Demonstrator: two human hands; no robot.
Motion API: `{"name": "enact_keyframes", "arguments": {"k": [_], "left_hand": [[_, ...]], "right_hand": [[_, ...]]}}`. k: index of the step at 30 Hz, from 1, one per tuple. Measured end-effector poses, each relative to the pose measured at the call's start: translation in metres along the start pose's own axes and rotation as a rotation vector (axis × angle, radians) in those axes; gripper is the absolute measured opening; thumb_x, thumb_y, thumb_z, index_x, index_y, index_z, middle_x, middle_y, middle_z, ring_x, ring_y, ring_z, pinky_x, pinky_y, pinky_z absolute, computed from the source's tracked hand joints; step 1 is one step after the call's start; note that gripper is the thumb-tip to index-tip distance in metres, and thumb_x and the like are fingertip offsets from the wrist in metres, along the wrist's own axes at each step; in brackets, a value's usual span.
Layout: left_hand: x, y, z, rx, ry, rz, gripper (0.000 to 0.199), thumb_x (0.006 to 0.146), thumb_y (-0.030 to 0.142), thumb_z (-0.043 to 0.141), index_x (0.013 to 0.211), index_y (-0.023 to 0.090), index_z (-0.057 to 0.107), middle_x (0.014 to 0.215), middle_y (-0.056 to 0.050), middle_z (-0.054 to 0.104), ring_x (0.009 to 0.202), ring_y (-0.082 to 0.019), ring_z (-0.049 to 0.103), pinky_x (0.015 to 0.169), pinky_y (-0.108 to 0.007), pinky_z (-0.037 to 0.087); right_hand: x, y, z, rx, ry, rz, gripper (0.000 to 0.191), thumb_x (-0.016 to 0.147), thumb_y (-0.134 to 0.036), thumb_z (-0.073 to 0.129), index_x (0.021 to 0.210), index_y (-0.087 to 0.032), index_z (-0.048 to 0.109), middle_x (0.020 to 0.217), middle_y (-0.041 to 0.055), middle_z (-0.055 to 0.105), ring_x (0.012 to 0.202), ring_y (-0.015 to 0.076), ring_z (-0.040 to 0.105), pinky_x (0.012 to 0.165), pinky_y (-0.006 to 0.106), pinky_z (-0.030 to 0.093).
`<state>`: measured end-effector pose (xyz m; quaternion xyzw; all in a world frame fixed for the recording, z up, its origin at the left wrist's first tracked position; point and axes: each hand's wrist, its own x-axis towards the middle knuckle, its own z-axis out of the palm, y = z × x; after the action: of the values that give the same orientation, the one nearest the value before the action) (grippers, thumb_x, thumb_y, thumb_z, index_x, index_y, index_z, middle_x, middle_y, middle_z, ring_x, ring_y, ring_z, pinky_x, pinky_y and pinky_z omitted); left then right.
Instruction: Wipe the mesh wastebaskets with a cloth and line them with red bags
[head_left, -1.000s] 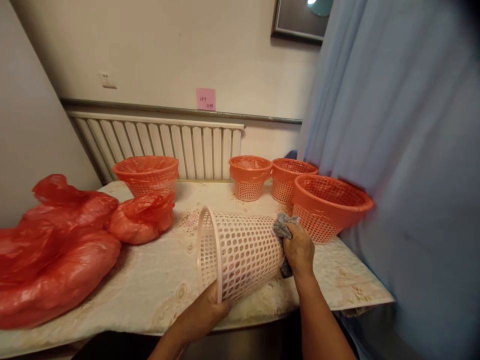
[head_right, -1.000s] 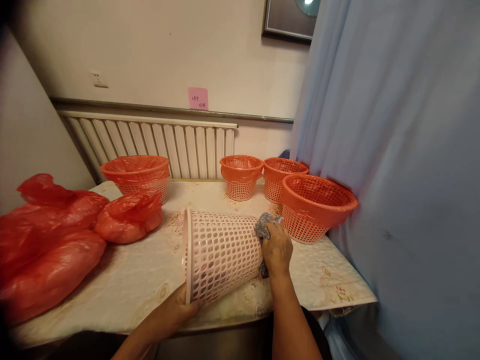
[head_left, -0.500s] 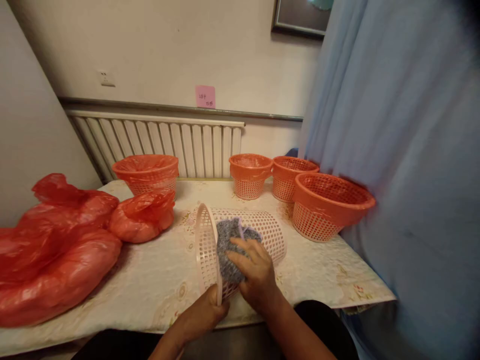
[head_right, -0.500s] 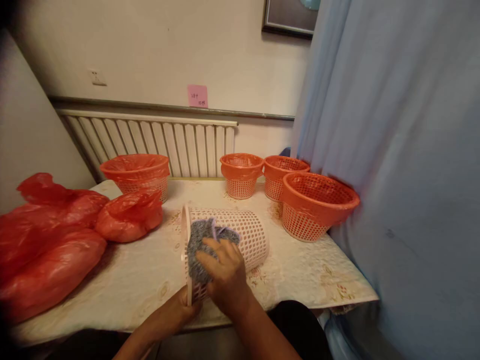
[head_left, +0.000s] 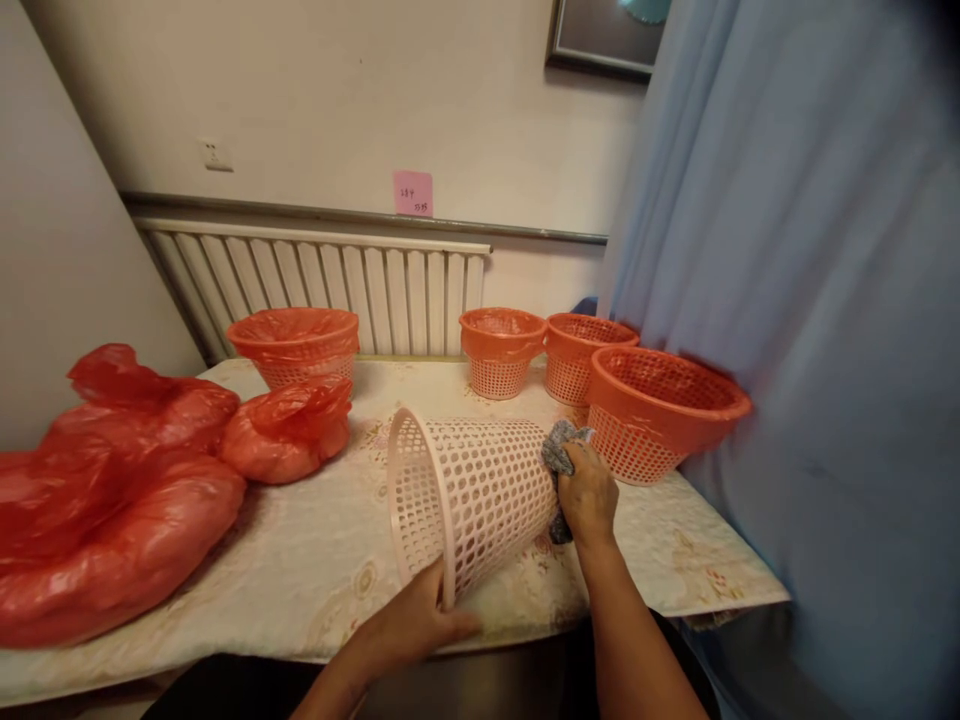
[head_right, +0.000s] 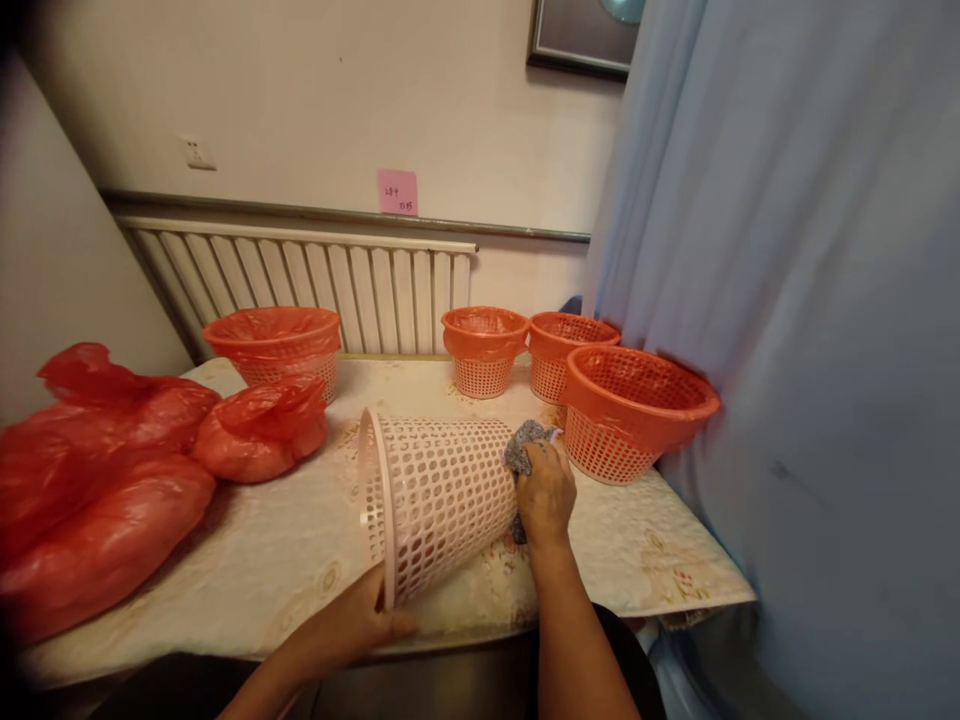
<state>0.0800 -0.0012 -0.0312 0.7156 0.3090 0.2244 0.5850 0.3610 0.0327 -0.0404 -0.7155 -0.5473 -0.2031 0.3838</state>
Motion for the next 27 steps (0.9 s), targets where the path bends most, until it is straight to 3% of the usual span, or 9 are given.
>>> {"name": "enact_keyframes", "arguments": {"k": [4,7,11,15,18,22,25,27], "left_hand": [[0.017,0.022,-0.005,-0.31,0.138,0.168,0.073,0.077,0.037,0.067,0.142,0.016,0.04,0.144,-0.014,0.051,0.132,-0.034,0.045,0.113,-0.05,0.029],[0.027,0.032,-0.005,-0.411,0.137,0.189,0.067,0.081,0.038,0.065,0.14,0.014,0.043,0.139,-0.014,0.055,0.129,-0.032,0.048,0.113,-0.049,0.03],[0.032,0.031,0.0,-0.316,0.082,0.199,0.058,0.078,0.029,0.066,0.133,0.016,0.052,0.136,-0.009,0.058,0.131,-0.028,0.046,0.116,-0.044,0.026],[0.03,0.029,0.006,-0.194,0.07,0.143,0.05,0.073,0.017,0.065,0.123,0.015,0.06,0.127,-0.008,0.064,0.12,-0.029,0.055,0.11,-0.045,0.035],[0.027,0.025,0.005,-0.086,0.079,0.099,0.047,0.072,0.016,0.064,0.118,0.014,0.063,0.125,-0.009,0.065,0.116,-0.03,0.056,0.107,-0.046,0.038],[0.023,0.008,-0.001,-0.082,0.053,0.098,0.053,0.074,0.02,0.063,0.127,0.015,0.058,0.131,-0.009,0.062,0.125,-0.03,0.049,0.114,-0.047,0.028],[0.018,-0.006,-0.002,-0.021,0.008,0.061,0.06,0.074,0.019,0.061,0.134,0.018,0.053,0.143,-0.007,0.053,0.135,-0.028,0.039,0.119,-0.045,0.018],[0.011,-0.012,-0.002,0.044,-0.023,0.002,0.061,0.074,0.019,0.062,0.135,0.019,0.052,0.146,-0.007,0.049,0.137,-0.028,0.038,0.119,-0.046,0.017]], "right_hand": [[0.0,-0.004,0.0,0.028,-0.009,0.018,0.034,0.077,-0.007,0.047,0.104,-0.018,0.065,0.114,0.0089,0.064,0.106,0.0234,0.053,0.093,0.035,0.044],[0.0,-0.01,-0.002,0.109,-0.037,0.009,0.036,0.077,-0.007,0.047,0.105,-0.018,0.066,0.116,0.0093,0.065,0.106,0.0239,0.054,0.093,0.037,0.044],[-0.009,-0.045,-0.014,0.346,-0.053,-0.139,0.037,0.074,-0.005,0.049,0.105,-0.018,0.067,0.117,0.009,0.065,0.108,0.0234,0.055,0.098,0.038,0.043],[-0.028,-0.097,-0.037,0.626,-0.06,-0.401,0.039,0.072,-0.006,0.053,0.105,-0.022,0.066,0.119,0.0052,0.064,0.106,0.0216,0.056,0.095,0.038,0.043],[-0.037,-0.118,-0.045,0.651,-0.062,-0.534,0.038,0.072,-0.01,0.057,0.105,-0.024,0.067,0.123,0.0041,0.063,0.1,0.0226,0.056,0.089,0.039,0.045],[-0.03,-0.1,-0.031,0.535,-0.07,-0.492,0.047,0.069,-0.004,0.051,0.109,-0.024,0.066,0.125,0.0042,0.062,0.104,0.0233,0.055,0.091,0.039,0.044],[-0.014,-0.064,-0.013,0.385,-0.043,-0.328,0.046,0.07,-0.002,0.05,0.108,-0.022,0.067,0.123,0.0057,0.063,0.109,0.0236,0.054,0.097,0.039,0.042],[-0.005,-0.04,-0.004,0.283,-0.023,-0.189,0.043,0.072,-0.004,0.049,0.107,-0.02,0.067,0.12,0.0074,0.064,0.109,0.0232,0.054,0.096,0.037,0.042]]}}
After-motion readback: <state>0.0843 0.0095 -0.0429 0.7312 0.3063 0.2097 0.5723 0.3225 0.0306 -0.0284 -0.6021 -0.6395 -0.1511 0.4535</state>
